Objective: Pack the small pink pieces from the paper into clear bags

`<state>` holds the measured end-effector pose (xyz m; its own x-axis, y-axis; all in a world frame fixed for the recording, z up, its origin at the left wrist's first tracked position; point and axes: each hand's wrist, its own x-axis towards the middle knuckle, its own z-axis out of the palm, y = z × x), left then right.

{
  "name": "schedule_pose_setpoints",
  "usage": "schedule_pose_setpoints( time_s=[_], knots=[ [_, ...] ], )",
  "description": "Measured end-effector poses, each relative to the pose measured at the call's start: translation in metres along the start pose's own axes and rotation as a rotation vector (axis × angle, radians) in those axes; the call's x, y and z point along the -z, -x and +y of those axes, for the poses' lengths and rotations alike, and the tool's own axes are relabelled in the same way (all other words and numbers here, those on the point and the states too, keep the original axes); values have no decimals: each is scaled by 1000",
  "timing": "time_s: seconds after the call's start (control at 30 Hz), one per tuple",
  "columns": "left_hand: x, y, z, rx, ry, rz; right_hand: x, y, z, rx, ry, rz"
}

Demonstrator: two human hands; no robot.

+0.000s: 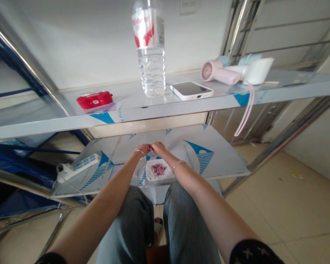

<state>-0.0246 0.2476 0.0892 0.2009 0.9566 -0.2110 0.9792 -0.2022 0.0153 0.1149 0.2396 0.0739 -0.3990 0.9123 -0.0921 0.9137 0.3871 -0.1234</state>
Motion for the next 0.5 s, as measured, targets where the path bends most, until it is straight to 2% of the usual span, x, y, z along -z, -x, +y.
schedule_pose_setpoints(
  time_s=[0.5],
  knots=[
    [2, -2, 3, -15, -7, 9, -2, 3, -2, -28, 36, -8]
  ],
)
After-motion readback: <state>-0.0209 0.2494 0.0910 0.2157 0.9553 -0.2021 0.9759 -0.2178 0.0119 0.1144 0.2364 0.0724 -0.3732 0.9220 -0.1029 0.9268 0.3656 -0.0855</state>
